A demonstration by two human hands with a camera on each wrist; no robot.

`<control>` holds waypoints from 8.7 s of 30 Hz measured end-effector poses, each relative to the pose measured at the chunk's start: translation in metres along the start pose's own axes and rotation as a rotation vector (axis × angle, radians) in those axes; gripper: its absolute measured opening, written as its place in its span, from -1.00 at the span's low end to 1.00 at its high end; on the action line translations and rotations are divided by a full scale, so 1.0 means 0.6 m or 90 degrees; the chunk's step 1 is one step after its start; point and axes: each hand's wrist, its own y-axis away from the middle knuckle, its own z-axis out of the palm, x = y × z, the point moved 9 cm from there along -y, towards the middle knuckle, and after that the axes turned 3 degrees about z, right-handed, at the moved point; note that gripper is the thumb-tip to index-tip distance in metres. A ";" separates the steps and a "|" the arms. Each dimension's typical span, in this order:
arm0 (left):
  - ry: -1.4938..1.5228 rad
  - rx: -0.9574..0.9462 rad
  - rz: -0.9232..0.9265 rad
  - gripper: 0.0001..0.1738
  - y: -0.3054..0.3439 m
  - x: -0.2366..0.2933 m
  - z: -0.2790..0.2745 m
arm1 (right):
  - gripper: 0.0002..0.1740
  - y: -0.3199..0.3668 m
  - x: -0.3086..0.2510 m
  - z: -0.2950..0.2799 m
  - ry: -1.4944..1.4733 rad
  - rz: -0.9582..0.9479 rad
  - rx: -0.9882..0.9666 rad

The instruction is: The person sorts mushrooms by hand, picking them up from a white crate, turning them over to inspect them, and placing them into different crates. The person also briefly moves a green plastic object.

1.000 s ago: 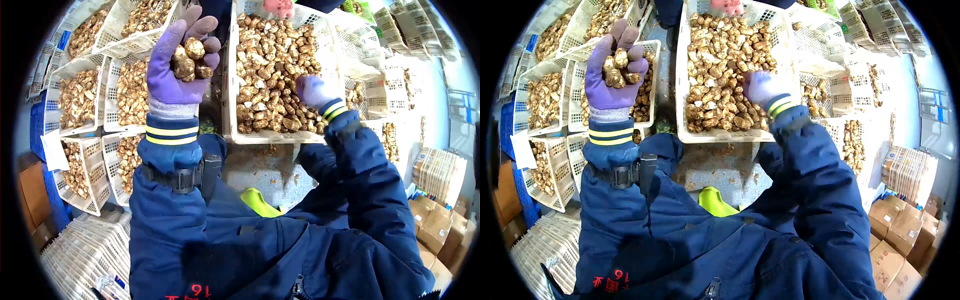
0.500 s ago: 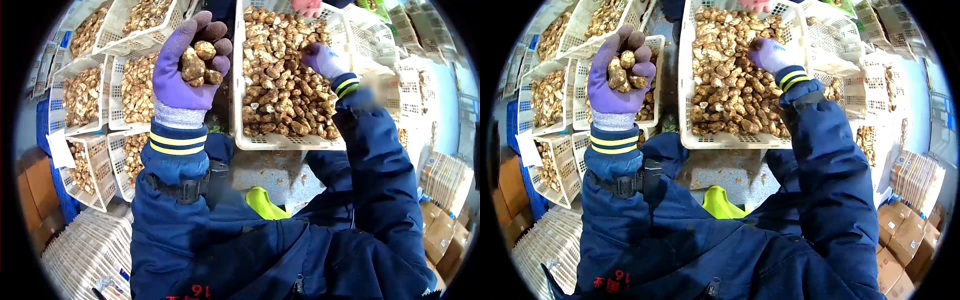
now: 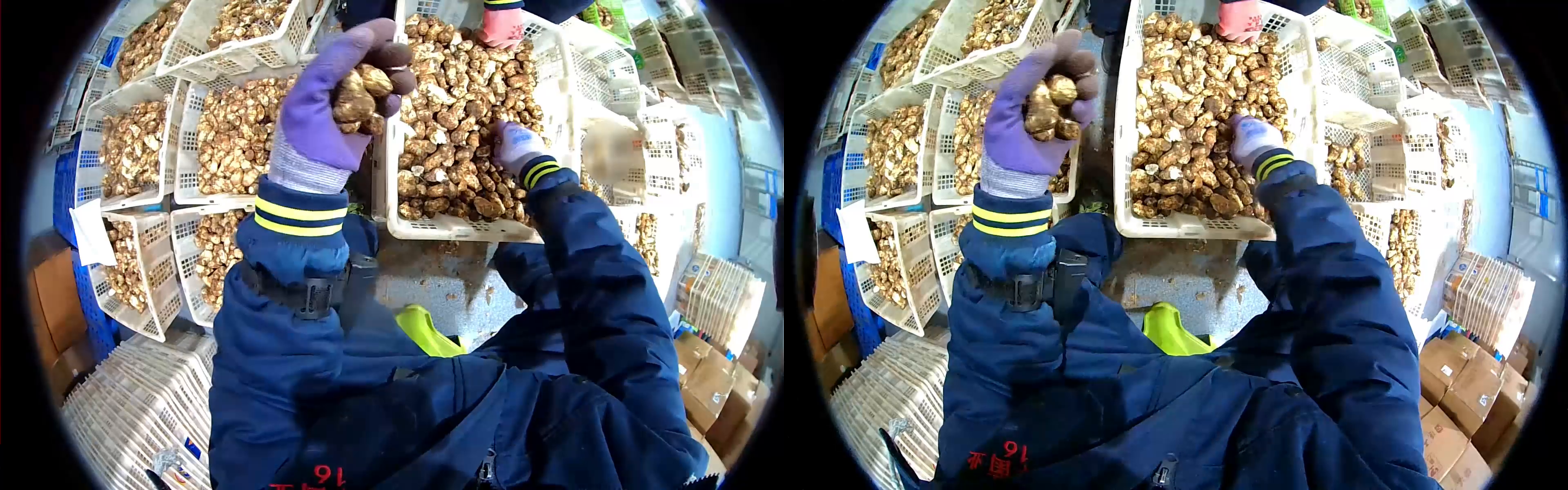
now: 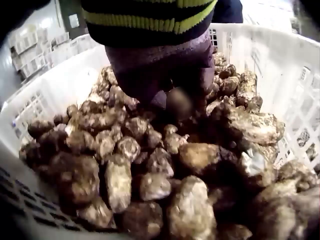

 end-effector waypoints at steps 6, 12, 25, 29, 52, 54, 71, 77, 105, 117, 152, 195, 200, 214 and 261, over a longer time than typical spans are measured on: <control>-0.037 -0.068 -0.059 -0.60 0.010 -0.013 0.033 | -0.67 0.001 0.021 -0.143 -0.491 -0.178 0.057; -0.125 -0.236 -0.117 -0.59 0.046 -0.007 0.122 | -0.63 0.025 -0.027 -0.255 -0.266 -0.123 0.313; -0.113 -0.102 -0.137 -0.61 0.024 -0.020 0.076 | -0.59 -0.080 0.012 0.017 0.120 0.095 0.079; -0.104 -0.127 -0.151 -0.61 0.018 -0.026 0.073 | -0.54 -0.034 -0.006 -0.021 0.180 0.029 0.063; -0.200 -0.118 -0.148 -0.57 0.026 -0.026 0.096 | -0.81 0.077 -0.022 -0.153 -0.922 -0.314 -0.248; -0.183 -0.125 -0.160 -0.59 0.024 -0.028 0.102 | -0.78 0.083 -0.061 -0.218 -0.567 -0.428 -0.014; 0.249 0.175 -0.127 -0.45 -0.010 -0.052 0.026 | -0.72 0.097 0.079 0.069 0.126 -0.047 0.053; 0.138 0.037 -0.147 -0.64 -0.008 -0.093 0.051 | -0.56 0.181 -0.004 0.026 -0.271 -0.240 -0.092; -0.182 -0.087 -0.168 -0.68 0.018 -0.136 0.086 | -0.66 0.186 -0.091 -0.304 -0.406 -0.251 0.352; -0.197 0.028 -0.111 -0.68 0.018 -0.075 0.066 | -0.59 0.033 0.064 -0.030 -0.024 -0.067 -0.094; -0.402 0.037 -0.128 -0.31 -0.007 -0.142 0.054 | -0.78 0.226 0.175 -0.013 -0.938 0.089 -0.012; -0.239 -0.258 -0.045 -0.55 0.014 -0.115 0.121 | -0.62 -0.033 0.105 -0.035 0.117 -0.037 0.051; -0.150 -0.105 -0.089 -0.64 -0.007 -0.110 0.103 | -0.60 -0.027 0.087 0.002 0.222 0.030 0.086; -0.208 -0.087 -0.264 -0.65 0.022 -0.161 0.139 | -0.72 0.196 0.066 -0.250 -0.561 -0.312 0.294; 0.068 0.035 -0.088 -0.50 -0.017 -0.081 0.064 | -0.49 -0.045 0.028 0.001 0.158 -0.006 0.006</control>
